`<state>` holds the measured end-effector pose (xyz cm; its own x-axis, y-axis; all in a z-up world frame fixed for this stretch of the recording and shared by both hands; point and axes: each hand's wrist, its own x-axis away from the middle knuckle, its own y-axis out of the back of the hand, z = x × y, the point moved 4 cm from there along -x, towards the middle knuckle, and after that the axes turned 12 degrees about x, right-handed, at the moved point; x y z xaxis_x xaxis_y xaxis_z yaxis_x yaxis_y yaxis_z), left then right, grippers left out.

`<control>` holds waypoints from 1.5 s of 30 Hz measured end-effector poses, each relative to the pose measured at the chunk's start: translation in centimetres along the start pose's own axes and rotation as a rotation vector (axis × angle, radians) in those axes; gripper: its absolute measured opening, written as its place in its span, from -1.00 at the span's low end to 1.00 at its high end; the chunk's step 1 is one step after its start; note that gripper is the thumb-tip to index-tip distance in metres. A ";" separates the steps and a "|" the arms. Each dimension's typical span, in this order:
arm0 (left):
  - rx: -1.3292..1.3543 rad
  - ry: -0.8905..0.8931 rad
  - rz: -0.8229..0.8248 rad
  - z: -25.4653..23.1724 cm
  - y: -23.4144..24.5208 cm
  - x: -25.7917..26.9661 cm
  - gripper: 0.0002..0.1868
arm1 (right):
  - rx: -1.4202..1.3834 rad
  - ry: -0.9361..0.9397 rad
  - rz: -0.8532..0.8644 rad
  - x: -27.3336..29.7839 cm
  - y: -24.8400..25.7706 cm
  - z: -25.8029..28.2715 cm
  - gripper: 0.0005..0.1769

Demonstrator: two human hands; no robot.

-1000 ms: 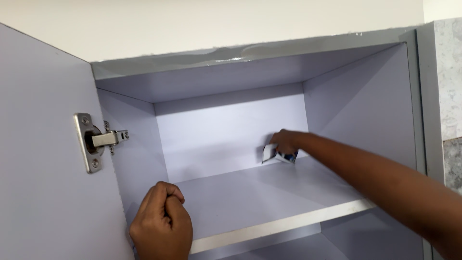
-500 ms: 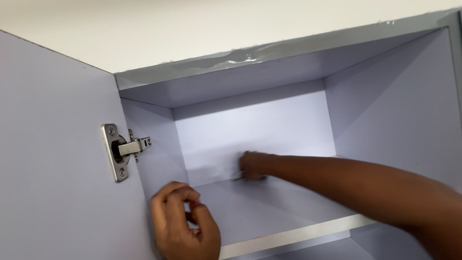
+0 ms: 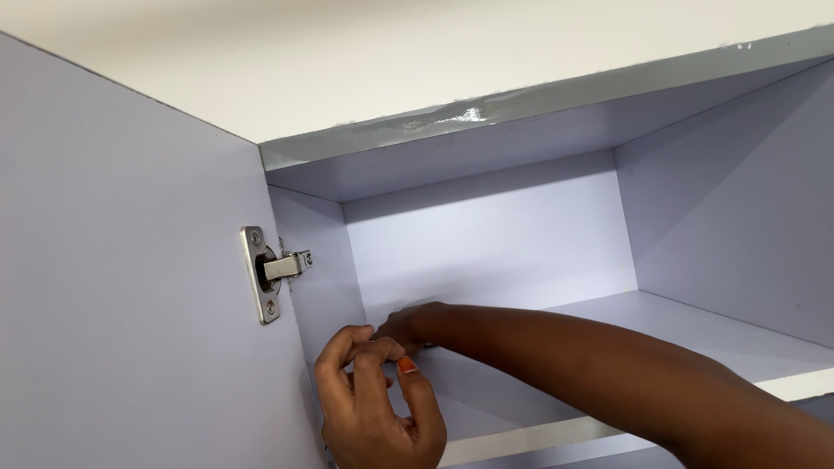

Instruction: Cleaning the interior and exterior of a wall-mounted cabinet using a cloth.

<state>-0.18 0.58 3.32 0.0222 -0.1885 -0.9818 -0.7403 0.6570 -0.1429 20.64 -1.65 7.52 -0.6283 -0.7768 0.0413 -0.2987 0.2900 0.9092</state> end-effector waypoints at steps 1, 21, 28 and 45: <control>-0.003 0.008 -0.003 -0.2 0.0 0.0 -0.78 | 0.002 0.006 0.007 0.2 0.0 0.1 -0.54; 0.080 -0.075 -0.175 -2.2 1.2 4.3 -0.87 | -0.016 0.003 0.083 21.0 2.6 8.6 -0.26; -0.040 0.055 0.028 -3.2 2.9 9.5 -0.78 | -0.089 -0.050 -0.174 24.0 1.9 6.5 -0.62; -0.334 0.171 0.339 -4.4 4.6 7.5 -0.64 | -0.143 0.048 -0.449 21.5 -0.2 3.1 -0.57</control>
<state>-6.39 -1.01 -4.12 -0.3462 -0.1404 -0.9276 -0.8621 0.4375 0.2555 5.00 -16.65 6.99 -0.4247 -0.8337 -0.3528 -0.4291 -0.1578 0.8894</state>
